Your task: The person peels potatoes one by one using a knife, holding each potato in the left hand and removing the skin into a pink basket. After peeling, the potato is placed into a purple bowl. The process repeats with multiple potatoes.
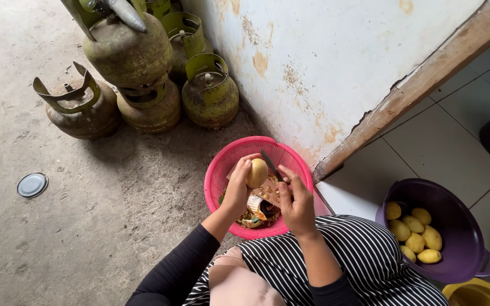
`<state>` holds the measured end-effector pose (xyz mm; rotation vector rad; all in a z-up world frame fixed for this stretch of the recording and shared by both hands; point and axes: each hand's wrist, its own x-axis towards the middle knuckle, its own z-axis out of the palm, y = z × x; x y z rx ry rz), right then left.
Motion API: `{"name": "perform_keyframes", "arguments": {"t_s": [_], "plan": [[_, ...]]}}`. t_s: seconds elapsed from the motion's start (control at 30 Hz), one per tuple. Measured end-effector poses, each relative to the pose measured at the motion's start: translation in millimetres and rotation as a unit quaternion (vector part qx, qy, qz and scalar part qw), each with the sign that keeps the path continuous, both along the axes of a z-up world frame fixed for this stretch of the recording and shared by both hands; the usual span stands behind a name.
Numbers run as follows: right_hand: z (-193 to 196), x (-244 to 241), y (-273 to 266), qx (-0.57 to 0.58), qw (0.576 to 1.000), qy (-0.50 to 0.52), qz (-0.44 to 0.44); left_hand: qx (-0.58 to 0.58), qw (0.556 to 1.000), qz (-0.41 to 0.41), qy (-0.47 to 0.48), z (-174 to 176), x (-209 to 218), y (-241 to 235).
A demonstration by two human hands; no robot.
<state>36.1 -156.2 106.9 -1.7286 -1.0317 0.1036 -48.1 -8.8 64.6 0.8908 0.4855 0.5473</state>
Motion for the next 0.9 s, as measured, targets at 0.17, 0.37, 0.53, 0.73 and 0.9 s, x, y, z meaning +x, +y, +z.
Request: {"name": "perform_keyframes", "arguments": {"t_s": [0.17,0.37,0.53,0.73,0.9], "plan": [[1,-13,1,-0.003,0.997,-0.059,0.046,0.066,0.997,0.03,-0.004,-14,4,3],[-3,-15,-7,-0.015,0.997,-0.077,0.029,0.146,0.988,0.04,-0.002,-21,22,-12],[-5,-11,-16,-0.014,0.998,-0.064,-0.001,0.187,0.982,0.028,-0.014,-21,43,-21],[-8,-6,-24,-0.053,0.995,-0.082,-0.025,0.176,0.984,0.029,0.011,-30,58,-25],[-12,-2,-25,-0.046,0.995,-0.079,-0.027,0.158,0.985,0.047,0.044,-37,64,-28]]}}
